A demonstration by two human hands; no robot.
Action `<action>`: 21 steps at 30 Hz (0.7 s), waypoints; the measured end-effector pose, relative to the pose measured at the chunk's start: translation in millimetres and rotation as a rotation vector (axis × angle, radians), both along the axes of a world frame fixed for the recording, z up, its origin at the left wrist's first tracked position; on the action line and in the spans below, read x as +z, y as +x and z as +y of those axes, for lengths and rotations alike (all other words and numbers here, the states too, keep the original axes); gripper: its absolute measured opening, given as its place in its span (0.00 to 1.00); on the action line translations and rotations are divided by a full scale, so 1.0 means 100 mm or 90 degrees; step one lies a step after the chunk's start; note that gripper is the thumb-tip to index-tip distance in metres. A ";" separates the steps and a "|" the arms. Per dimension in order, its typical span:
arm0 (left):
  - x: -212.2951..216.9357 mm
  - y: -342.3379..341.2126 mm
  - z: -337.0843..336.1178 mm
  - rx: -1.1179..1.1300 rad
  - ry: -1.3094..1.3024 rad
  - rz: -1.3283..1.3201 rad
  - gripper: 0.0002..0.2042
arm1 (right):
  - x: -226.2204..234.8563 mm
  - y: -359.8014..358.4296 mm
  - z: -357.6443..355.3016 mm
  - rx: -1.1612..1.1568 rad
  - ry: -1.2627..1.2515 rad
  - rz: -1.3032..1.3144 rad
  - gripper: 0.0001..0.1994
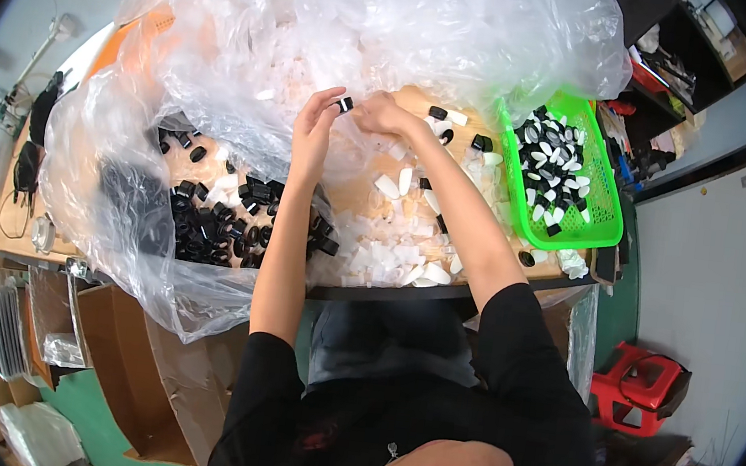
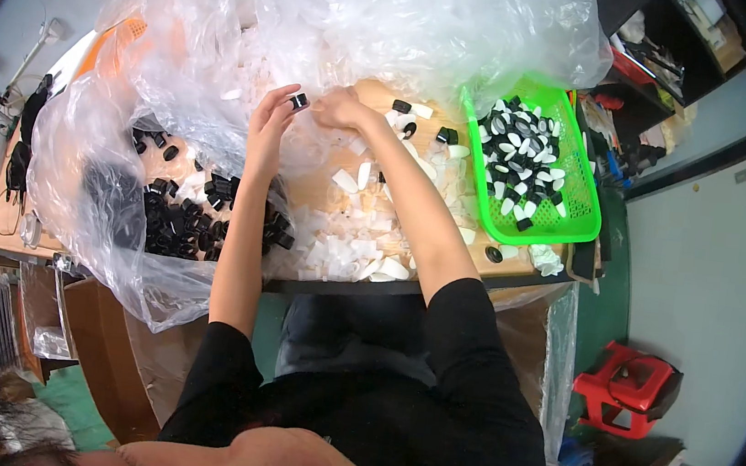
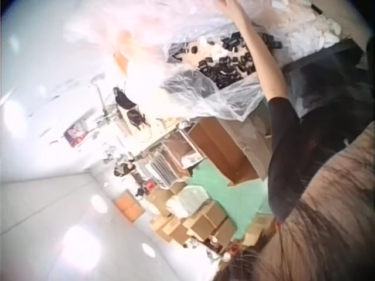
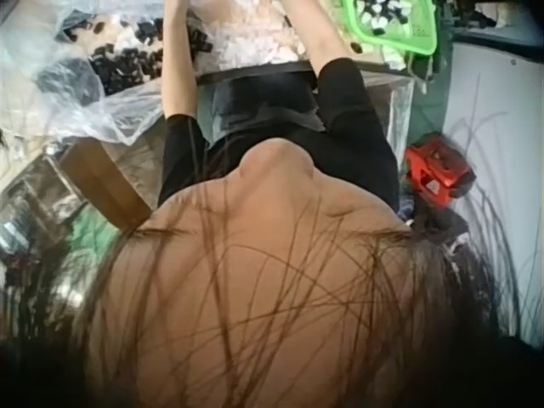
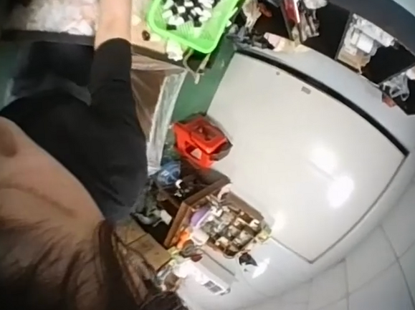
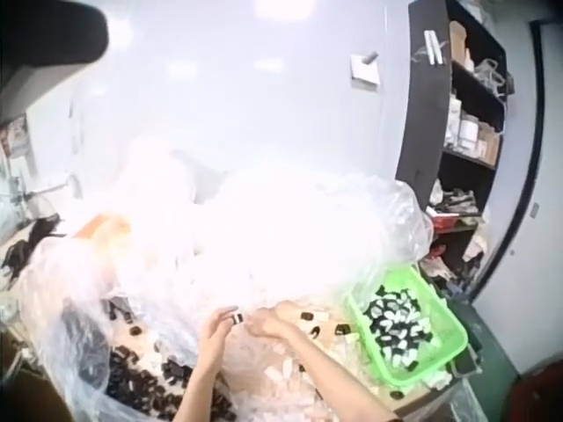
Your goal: Assembling small white plastic inserts into black plastic caps.
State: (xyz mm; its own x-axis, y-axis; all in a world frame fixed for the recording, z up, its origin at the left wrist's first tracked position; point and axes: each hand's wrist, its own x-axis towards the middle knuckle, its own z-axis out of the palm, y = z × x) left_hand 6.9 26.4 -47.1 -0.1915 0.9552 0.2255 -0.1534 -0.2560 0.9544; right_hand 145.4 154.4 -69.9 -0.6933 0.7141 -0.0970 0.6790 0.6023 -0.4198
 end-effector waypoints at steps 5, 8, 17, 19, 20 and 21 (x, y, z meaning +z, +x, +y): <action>-0.02 -0.04 -0.01 -0.015 -0.013 -0.042 0.15 | 0.09 0.39 -0.35 0.091 -0.205 0.162 0.16; -0.02 -0.06 -0.03 -0.010 -0.006 -0.016 0.15 | 0.26 0.71 -0.61 0.185 -0.181 0.183 0.15; 0.12 0.06 -0.05 0.023 -0.022 -0.003 0.16 | -0.23 1.38 -0.73 -0.325 0.275 0.064 0.21; 0.10 0.07 -0.07 0.004 -0.019 -0.012 0.16 | -0.24 1.35 -0.82 -0.221 0.205 0.030 0.23; 0.09 0.06 -0.07 0.004 -0.021 -0.011 0.16 | -0.19 1.37 -0.84 -0.146 0.129 0.088 0.22; 0.07 0.04 -0.07 -0.005 -0.026 0.006 0.17 | -0.15 1.37 -0.87 -0.147 0.126 0.088 0.22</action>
